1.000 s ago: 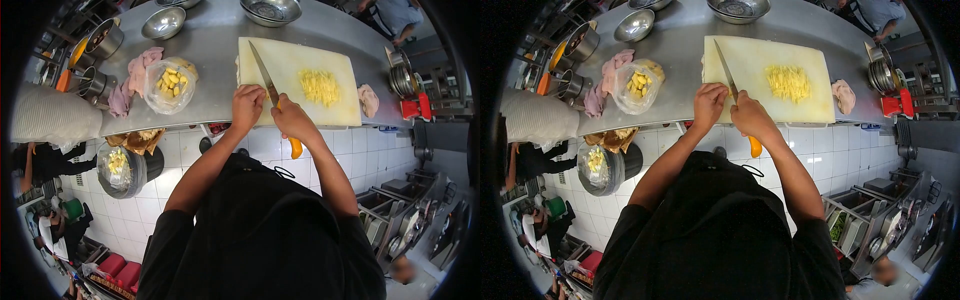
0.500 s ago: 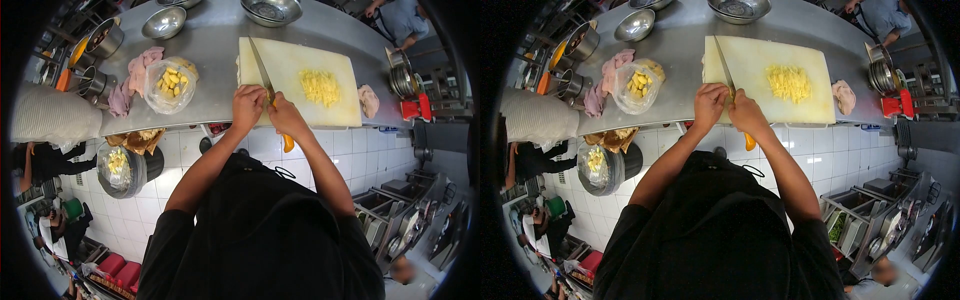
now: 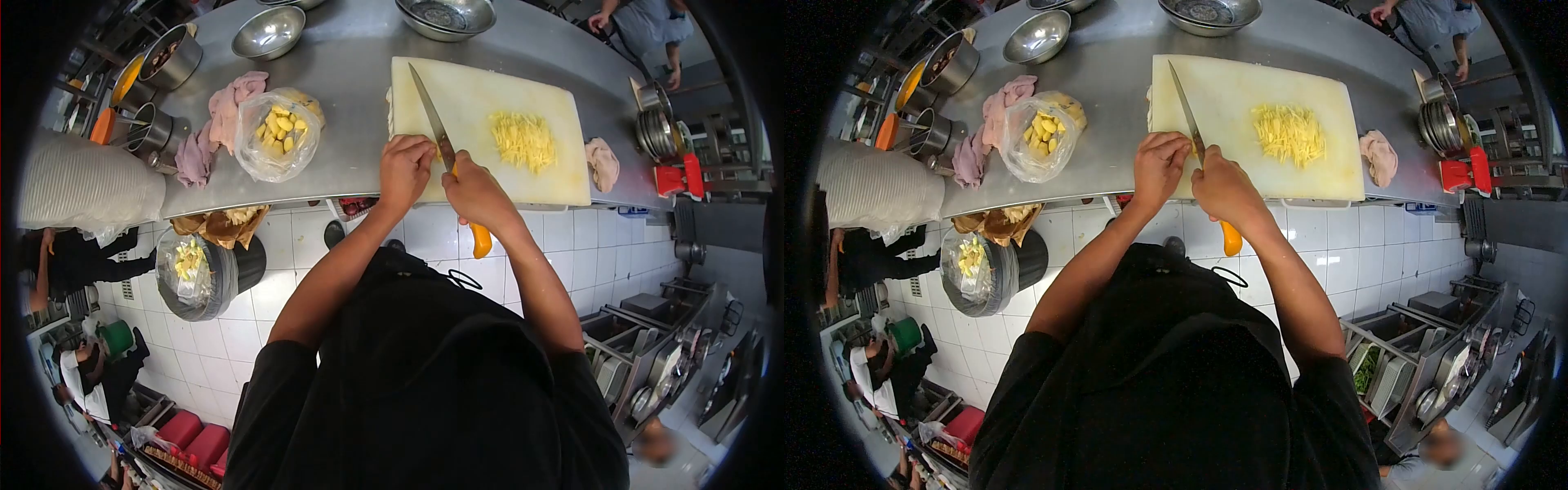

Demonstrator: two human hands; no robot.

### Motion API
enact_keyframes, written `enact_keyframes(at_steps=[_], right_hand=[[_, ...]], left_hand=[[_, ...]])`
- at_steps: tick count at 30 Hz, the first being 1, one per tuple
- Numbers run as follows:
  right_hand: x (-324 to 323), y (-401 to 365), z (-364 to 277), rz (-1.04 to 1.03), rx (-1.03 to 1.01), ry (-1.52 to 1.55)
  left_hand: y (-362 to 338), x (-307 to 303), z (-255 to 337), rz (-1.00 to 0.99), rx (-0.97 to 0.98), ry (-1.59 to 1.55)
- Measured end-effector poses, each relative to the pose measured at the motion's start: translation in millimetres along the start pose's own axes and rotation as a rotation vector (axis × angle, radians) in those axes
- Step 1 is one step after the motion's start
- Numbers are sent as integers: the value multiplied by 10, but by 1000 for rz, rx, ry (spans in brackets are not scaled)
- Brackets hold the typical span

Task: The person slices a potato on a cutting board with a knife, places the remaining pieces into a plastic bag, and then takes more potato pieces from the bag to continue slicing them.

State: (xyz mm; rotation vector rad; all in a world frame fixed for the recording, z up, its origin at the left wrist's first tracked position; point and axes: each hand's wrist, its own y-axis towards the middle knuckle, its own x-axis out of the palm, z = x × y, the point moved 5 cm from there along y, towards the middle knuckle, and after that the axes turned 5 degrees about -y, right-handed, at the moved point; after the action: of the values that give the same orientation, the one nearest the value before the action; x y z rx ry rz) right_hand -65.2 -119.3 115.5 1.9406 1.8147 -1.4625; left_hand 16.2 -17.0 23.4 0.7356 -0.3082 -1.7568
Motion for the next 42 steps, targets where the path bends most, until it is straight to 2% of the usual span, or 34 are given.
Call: enact_keyframes(at_steps=[3,6,9,12,21,27,30,33,42], right_hand=[[54,43,37,6,1,7],[254,355,234,151,-139,-90],[122,265,203,42,-41,39],[-13,100,71,-6,-14,20],[-19,4,-31,-25,14,-4],[31,24,-20,16,-14,-20],[238,305,175,151,-155,-120],[141,214,144,33,-61,13],[-32,4,-8,-20,-5,-11]], left_hand=[[0,-4,10,-6,3,14],[-4,-3,5,-4,-7,10],[-17,7,-19,-2,-25,-9],[7,19,-14,7,-24,-15],[2,2,0,-1,-6,4],[1,12,-12,-14,-19,14],[-3,18,-19,-16,-23,23],[13,17,-20,-17,-23,18],[-7,27,-26,-1,7,8]])
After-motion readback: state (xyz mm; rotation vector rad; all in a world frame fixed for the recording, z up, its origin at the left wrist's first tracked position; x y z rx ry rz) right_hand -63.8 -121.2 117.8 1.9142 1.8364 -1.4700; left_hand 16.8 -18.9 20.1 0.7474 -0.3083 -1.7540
